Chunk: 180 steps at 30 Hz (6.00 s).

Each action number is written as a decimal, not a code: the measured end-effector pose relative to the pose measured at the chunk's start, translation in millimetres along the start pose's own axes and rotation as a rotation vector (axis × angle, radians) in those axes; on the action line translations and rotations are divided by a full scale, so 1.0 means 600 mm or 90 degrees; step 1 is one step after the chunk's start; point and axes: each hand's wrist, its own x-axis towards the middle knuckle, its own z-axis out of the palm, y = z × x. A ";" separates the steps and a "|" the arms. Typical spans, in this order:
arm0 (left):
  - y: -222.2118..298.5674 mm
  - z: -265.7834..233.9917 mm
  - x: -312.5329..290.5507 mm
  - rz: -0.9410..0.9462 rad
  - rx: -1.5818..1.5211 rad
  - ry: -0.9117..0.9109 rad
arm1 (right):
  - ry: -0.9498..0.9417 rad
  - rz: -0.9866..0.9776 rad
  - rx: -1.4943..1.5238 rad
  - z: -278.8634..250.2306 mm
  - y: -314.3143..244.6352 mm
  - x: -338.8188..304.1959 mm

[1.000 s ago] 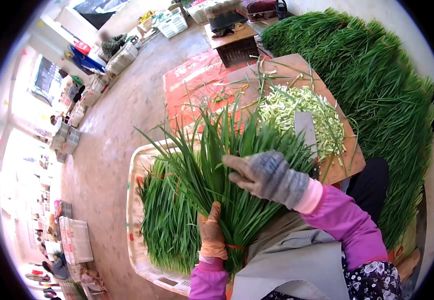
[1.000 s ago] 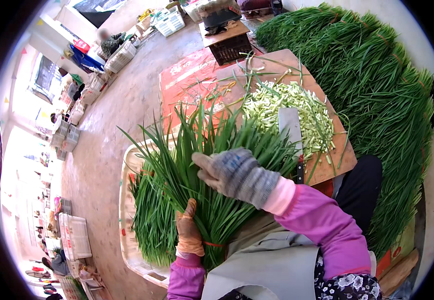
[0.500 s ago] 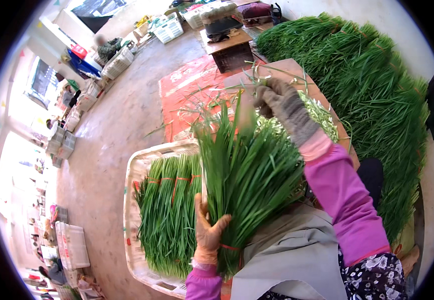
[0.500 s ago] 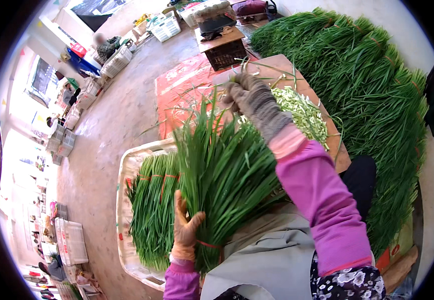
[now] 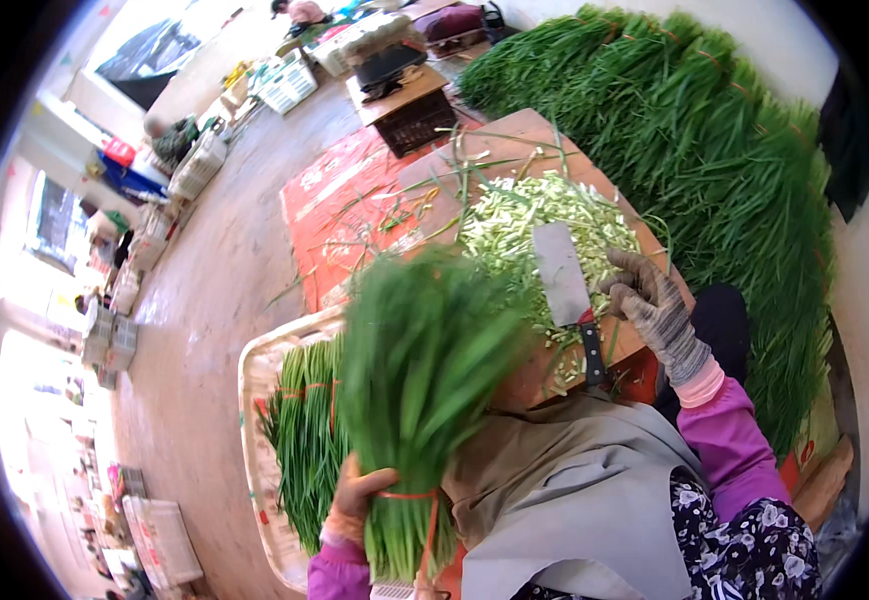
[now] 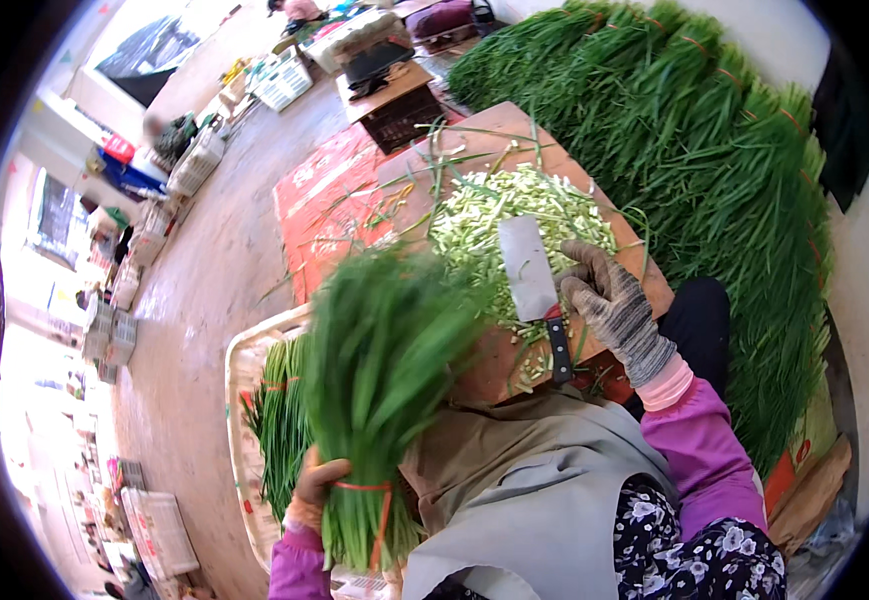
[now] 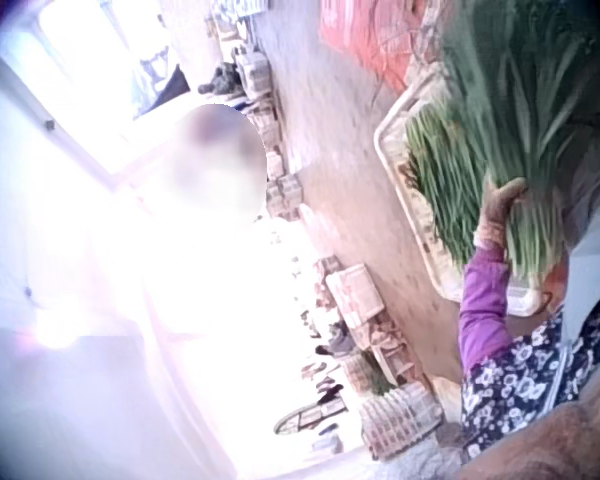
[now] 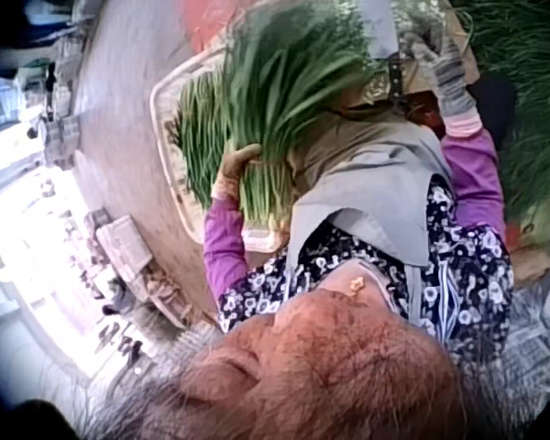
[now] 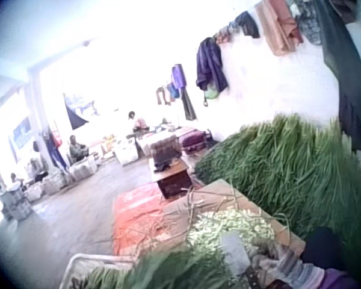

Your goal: The person chops a bundle of chives using a large knife on a wooden board, then places the chopped pieces into a large white plastic basket.

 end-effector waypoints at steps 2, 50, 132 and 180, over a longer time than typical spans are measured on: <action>-0.006 -0.025 -0.022 0.134 -0.145 0.047 | 0.048 0.046 -0.057 -0.014 0.015 -0.005; 0.024 0.262 0.318 0.252 1.179 0.124 | -0.122 0.361 -0.869 0.000 0.114 0.029; 0.053 0.197 0.328 0.210 1.084 0.081 | -0.137 0.299 -0.740 0.155 0.136 0.104; 0.074 0.296 0.336 0.084 1.262 0.005 | -0.133 0.368 -0.943 0.068 0.119 0.032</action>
